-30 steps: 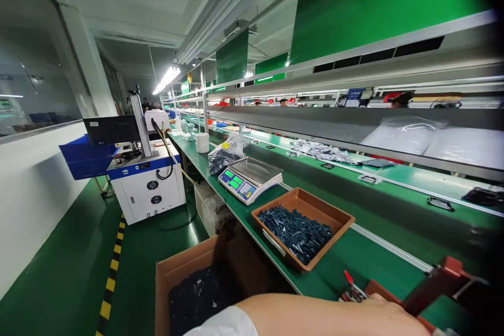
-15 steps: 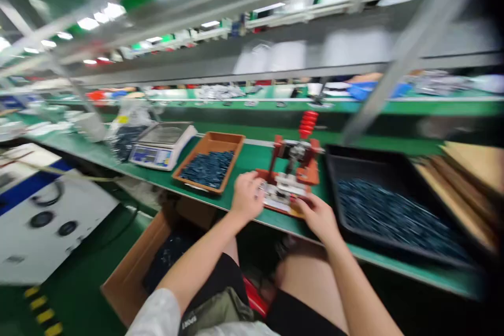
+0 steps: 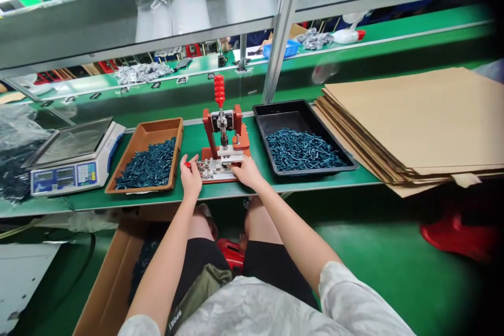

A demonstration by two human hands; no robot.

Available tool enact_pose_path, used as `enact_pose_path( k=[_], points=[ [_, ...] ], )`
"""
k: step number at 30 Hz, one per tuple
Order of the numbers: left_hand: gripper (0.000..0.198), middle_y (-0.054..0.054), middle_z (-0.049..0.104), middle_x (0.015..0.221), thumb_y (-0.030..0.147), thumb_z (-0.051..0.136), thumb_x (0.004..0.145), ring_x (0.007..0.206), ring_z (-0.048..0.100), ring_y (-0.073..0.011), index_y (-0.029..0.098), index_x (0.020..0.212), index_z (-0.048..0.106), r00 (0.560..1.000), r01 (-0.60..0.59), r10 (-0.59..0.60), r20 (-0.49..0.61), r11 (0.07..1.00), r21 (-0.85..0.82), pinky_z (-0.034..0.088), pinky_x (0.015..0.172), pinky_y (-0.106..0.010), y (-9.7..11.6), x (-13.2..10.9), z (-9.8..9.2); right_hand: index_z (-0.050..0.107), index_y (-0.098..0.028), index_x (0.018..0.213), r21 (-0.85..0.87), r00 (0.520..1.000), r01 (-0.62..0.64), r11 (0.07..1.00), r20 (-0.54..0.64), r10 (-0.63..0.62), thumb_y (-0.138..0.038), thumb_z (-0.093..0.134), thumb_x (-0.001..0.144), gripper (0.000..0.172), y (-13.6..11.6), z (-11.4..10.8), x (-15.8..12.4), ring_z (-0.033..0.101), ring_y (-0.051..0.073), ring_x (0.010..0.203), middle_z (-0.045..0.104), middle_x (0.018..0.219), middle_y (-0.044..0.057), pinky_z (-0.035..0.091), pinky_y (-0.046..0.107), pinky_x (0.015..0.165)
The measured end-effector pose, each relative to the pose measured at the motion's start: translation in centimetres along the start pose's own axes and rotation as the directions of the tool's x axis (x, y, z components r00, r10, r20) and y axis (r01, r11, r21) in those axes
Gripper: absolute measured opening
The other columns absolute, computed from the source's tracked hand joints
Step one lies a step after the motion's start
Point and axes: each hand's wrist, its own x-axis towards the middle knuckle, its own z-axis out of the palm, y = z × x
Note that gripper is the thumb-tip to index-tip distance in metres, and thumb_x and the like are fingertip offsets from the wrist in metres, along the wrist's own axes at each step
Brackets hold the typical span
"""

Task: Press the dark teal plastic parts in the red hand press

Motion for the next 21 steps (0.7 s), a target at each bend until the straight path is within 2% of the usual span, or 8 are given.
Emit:
enact_pose_path(
  k=[2,4,11,17,21],
  points=[
    [0.035,-0.013,0.072,0.127,0.045,0.044,0.104,0.123,0.065,-0.0218,0.020,0.127,0.055,1.000,-0.004,0.004,0.017,1.000,0.023,0.046,0.110,-0.039,-0.1,-0.2,0.0,0.078,-0.020,0.099,-0.002,1.000,-0.013,1.000,-0.006,0.013,-0.016,0.069,0.080,0.021,0.0,0.0,0.1,0.073,0.023,0.101,0.079,0.105,0.006,0.056,0.035,0.095],
    [0.036,-0.013,0.073,0.124,0.048,0.042,0.105,0.120,0.066,-0.0218,0.020,0.120,0.058,1.000,-0.011,0.010,0.028,0.999,0.031,0.047,0.108,-0.039,-0.1,-0.3,0.0,0.079,-0.020,0.099,-0.014,1.000,-0.013,1.000,-0.010,0.013,-0.015,0.070,0.080,0.022,0.0,-0.1,0.1,0.074,0.023,0.101,0.079,0.104,0.005,0.057,0.035,0.095],
    [0.045,-0.012,0.075,0.117,0.053,0.033,0.106,0.117,0.067,-0.0209,0.018,0.123,0.056,0.999,-0.016,0.016,0.032,1.000,-0.023,0.048,0.106,-0.038,0.5,-0.5,-0.2,0.080,-0.020,0.096,-0.038,0.999,0.025,0.999,-0.030,-0.026,-0.016,0.071,0.081,0.018,0.0,-0.2,0.0,0.074,0.024,0.102,0.079,0.106,0.006,0.057,0.036,0.096],
    [0.047,-0.014,0.076,0.114,0.052,0.029,0.107,0.114,0.068,-0.0209,0.017,0.119,0.058,1.000,-0.027,0.027,0.013,1.000,-0.010,0.049,0.105,-0.038,0.9,-0.5,-0.3,0.080,-0.020,0.097,0.045,1.000,-0.003,0.999,-0.004,0.004,-0.018,0.070,0.080,0.020,0.0,-0.2,-0.1,0.074,0.024,0.099,0.079,0.105,0.006,0.058,0.037,0.095],
    [0.047,-0.014,0.075,0.115,0.051,0.030,0.107,0.118,0.066,-0.0222,0.017,0.117,0.060,1.000,-0.026,0.026,0.008,1.000,0.014,0.048,0.108,-0.039,1.1,-0.5,-0.3,0.079,-0.019,0.092,0.012,0.999,0.033,0.999,-0.006,-0.033,-0.019,0.069,0.080,0.016,0.3,-0.1,-0.2,0.073,0.024,0.100,0.078,0.106,0.007,0.057,0.038,0.096]
  ],
)
